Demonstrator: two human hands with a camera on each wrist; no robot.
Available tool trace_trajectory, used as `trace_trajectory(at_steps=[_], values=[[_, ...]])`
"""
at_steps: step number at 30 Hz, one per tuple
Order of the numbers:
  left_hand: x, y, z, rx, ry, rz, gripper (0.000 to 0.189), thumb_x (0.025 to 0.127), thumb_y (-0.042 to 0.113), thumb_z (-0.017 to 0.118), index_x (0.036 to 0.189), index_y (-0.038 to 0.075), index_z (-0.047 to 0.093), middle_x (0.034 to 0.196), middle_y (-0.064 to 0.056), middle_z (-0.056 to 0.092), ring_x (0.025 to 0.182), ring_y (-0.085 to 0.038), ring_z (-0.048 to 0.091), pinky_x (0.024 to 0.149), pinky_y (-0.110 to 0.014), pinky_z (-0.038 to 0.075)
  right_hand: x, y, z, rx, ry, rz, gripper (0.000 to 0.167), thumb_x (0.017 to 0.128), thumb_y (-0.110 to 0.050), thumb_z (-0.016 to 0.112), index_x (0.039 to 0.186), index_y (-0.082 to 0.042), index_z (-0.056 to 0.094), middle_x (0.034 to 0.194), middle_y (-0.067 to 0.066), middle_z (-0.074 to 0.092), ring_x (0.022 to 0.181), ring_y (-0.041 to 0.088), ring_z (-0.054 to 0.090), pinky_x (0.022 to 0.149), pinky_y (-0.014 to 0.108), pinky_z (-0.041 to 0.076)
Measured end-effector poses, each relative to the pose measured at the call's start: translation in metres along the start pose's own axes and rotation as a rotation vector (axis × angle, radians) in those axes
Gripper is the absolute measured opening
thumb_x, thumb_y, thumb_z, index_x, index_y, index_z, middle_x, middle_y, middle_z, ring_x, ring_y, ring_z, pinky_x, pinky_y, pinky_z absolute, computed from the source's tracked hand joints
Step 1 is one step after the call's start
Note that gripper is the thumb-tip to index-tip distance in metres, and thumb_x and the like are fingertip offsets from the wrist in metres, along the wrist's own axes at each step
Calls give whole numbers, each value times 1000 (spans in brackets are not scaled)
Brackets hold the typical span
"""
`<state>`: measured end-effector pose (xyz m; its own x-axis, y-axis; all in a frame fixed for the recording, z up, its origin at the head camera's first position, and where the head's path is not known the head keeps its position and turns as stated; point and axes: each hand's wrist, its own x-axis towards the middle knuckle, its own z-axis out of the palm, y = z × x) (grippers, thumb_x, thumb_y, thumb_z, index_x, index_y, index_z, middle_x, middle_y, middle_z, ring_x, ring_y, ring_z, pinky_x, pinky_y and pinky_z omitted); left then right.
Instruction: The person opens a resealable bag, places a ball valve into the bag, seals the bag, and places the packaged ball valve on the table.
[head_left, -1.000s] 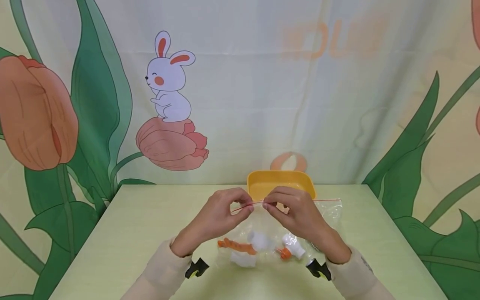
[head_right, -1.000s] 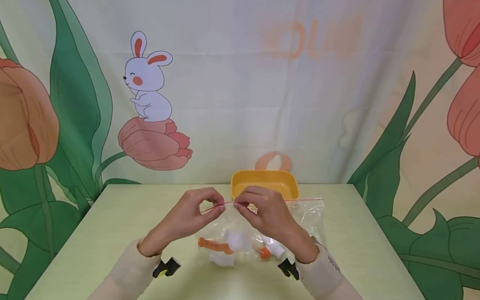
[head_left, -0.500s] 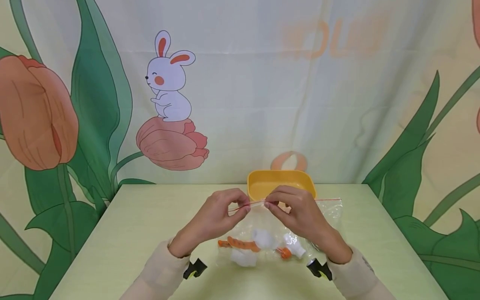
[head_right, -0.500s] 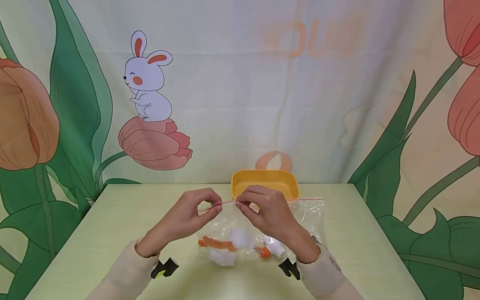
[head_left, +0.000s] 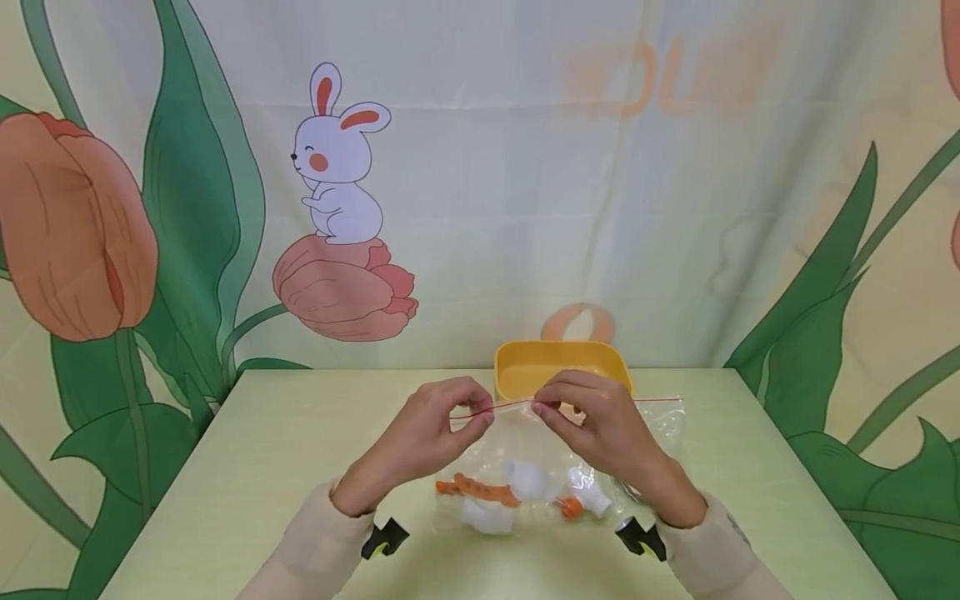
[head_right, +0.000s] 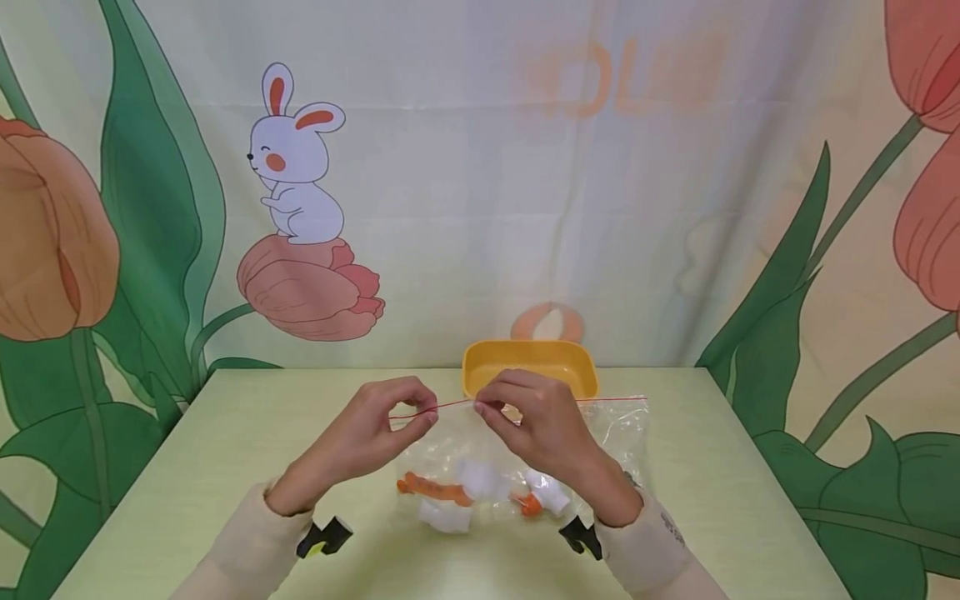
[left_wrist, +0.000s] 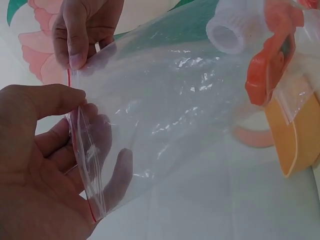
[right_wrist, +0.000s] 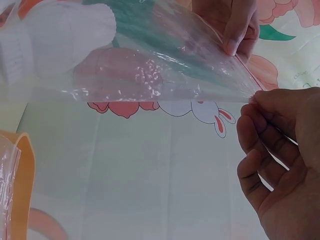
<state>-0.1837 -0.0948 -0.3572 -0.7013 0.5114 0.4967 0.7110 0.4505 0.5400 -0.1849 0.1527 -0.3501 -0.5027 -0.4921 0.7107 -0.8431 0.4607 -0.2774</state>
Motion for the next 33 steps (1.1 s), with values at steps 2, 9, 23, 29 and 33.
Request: trace_trajectory(at_steps=[2, 9, 23, 29, 33], values=[[0, 0, -1, 4, -1, -8, 6, 91, 11, 67, 89, 16, 67, 84, 9, 66, 83, -5, 61, 79, -25, 54, 0, 0, 0, -3, 1, 2, 4, 89, -19, 73, 87, -15, 74, 82, -7, 70, 74, 4, 61, 58, 13, 45], [-4, -5, -2, 7, -1, -34, 3, 91, 13, 66, 88, 14, 68, 85, 10, 67, 83, -5, 61, 80, -26, 54, -2, 1, -1, 9, 4, 18, 7, 91, -20, 71, 87, -14, 73, 82, -6, 70, 74, 5, 60, 55, 21, 47], [-7, -8, -4, 9, 0, -54, 5, 90, 11, 69, 88, 16, 66, 85, 9, 67, 85, -7, 63, 82, -29, 56, -2, 2, -1, 19, 24, 0, 8, 91, -19, 71, 87, -13, 73, 82, -5, 70, 75, 6, 61, 59, 15, 47], [-10, -12, -6, 8, -21, -73, 6, 90, 11, 68, 89, 17, 67, 85, 10, 66, 86, -7, 62, 83, -30, 56, -5, 3, -1, 8, 36, 9, 6, 90, -18, 72, 87, -13, 73, 83, -5, 70, 75, 6, 61, 58, 11, 44], [-11, -12, -5, 8, -17, -51, 7, 90, 8, 67, 90, 15, 66, 86, 8, 66, 87, -8, 64, 85, -32, 57, -5, 3, -1, 12, 39, 8, 2, 88, -14, 73, 87, -12, 73, 83, -5, 70, 75, 6, 61, 58, 11, 44]])
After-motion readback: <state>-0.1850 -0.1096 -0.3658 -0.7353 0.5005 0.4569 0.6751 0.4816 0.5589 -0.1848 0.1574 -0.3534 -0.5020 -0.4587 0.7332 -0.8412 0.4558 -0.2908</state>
